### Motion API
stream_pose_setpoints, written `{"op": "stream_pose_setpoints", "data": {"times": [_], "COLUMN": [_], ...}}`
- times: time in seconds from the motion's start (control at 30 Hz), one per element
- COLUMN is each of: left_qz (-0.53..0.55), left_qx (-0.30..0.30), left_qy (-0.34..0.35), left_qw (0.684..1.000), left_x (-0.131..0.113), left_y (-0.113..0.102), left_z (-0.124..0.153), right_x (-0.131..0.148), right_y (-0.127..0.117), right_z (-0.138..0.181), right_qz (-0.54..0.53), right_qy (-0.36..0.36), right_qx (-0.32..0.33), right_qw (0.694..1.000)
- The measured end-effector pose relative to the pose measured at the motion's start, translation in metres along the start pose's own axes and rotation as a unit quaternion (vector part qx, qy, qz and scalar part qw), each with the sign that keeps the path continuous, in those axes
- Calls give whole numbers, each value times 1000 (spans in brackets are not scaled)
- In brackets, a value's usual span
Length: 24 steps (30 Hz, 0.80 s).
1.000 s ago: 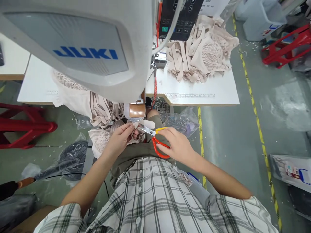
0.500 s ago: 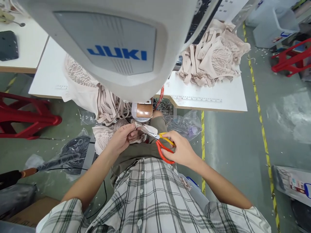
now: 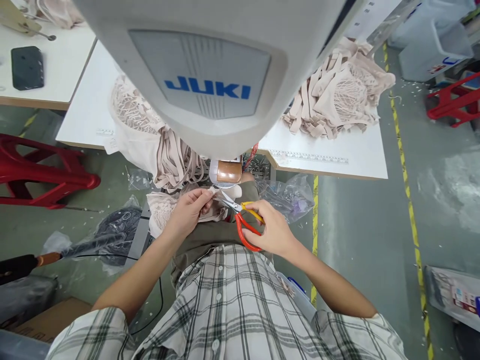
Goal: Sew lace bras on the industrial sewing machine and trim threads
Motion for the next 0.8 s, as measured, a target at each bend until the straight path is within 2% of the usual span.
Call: {"op": "stream_pose_setpoints", "data": {"times": [0.33, 0.57, 0.7, 0.8], "left_qz": [-89, -33, 76, 129], "left_qx": [12, -12, -16, -14], "left_qy": [36, 46, 37, 25], "left_qw": [995, 998, 996, 991], "left_x": [7, 12, 14, 10], "left_y": [-2, 0, 6, 12], "left_z": [-1, 1, 5, 7], "right_x": [4, -1, -17, -36], "right_y": [4, -4, -26, -64], "right_z": [-18, -8, -4, -23], "right_qz": [-20, -46, -29, 65], "right_qy": [5, 36, 78, 86], "right_qx": [46, 42, 21, -28], "right_qw": [999, 997, 996, 994]}}
Point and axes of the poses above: each hand's wrist, its own z-axis away from the middle knuckle, its own y-axis out of the palm, x = y × z, the point moved 4 cm from there along -z, towards the middle knuckle, and after that the axes turned 3 degrees about -y, right-handed, at the moved point
